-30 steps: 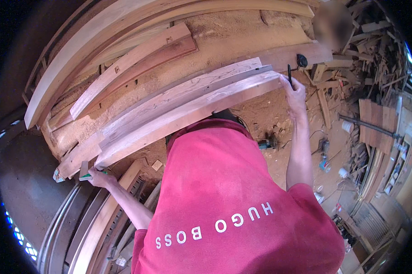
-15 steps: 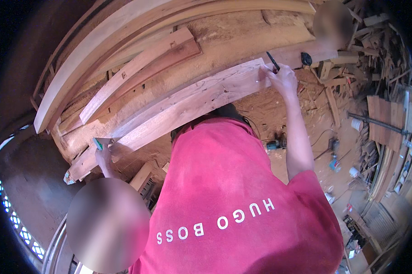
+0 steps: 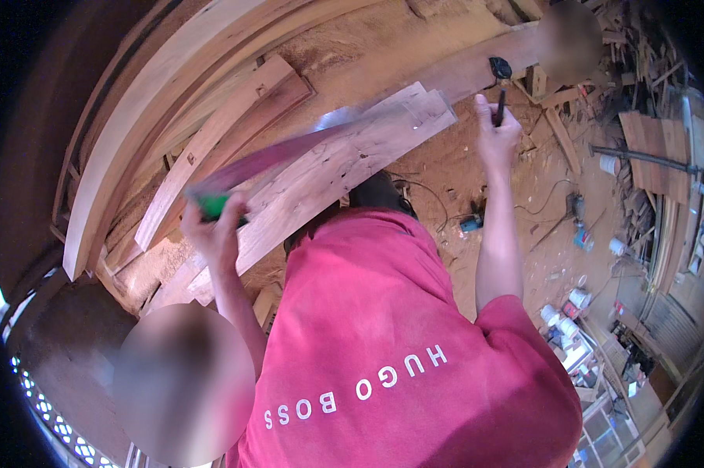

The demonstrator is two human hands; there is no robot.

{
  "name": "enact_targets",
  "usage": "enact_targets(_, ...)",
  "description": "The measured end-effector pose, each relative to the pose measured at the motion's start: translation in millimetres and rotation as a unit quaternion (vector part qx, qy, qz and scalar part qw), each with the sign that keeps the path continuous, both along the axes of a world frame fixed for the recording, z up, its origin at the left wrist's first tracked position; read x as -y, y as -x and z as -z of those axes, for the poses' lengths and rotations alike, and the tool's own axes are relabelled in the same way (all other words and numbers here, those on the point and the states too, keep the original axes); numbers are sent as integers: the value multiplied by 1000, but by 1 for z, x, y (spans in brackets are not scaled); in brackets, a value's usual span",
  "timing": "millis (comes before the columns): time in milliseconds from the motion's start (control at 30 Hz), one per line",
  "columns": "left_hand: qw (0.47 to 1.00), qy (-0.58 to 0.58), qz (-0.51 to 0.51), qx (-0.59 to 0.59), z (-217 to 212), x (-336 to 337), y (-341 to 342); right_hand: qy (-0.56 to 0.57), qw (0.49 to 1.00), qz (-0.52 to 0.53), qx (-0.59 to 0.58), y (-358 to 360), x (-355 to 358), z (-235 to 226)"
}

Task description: The person measures and marks wooden planks using a try square and a pen. They repeatedly position the square on different planks and draw lines along its edges to prepare for cutting.

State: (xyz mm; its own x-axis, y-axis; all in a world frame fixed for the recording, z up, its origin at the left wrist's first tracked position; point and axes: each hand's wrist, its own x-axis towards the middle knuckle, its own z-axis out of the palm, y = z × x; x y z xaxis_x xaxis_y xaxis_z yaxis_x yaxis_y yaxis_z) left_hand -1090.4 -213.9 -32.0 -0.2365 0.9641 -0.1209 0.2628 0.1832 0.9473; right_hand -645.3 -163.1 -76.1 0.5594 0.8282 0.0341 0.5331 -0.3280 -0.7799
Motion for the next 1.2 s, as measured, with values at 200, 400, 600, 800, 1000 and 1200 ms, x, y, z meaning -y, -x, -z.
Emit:
enact_targets(200,949,151,271,63,18,-90,-103,73,985,-130,-85,8,30,-12)
enact_targets(400,930,77,359,-20,74,-119,-132,230,935,-233,-134,44,51,-3)
enact_targets(600,920,-57,250,-297,87,-80,-153,257,930,-221,-146,44,50,6)
enact_targets(800,898,-32,248,-361,87,-69,-167,66,940,-47,-331,37,29,12)
enact_targets(1000,897,-32,247,-366,89,-73,-179,-138,924,-47,-354,51,7,37)
enact_targets(1200,902,-39,242,-355,92,-79,-190,-27,968,-224,-112,49,-19,18)
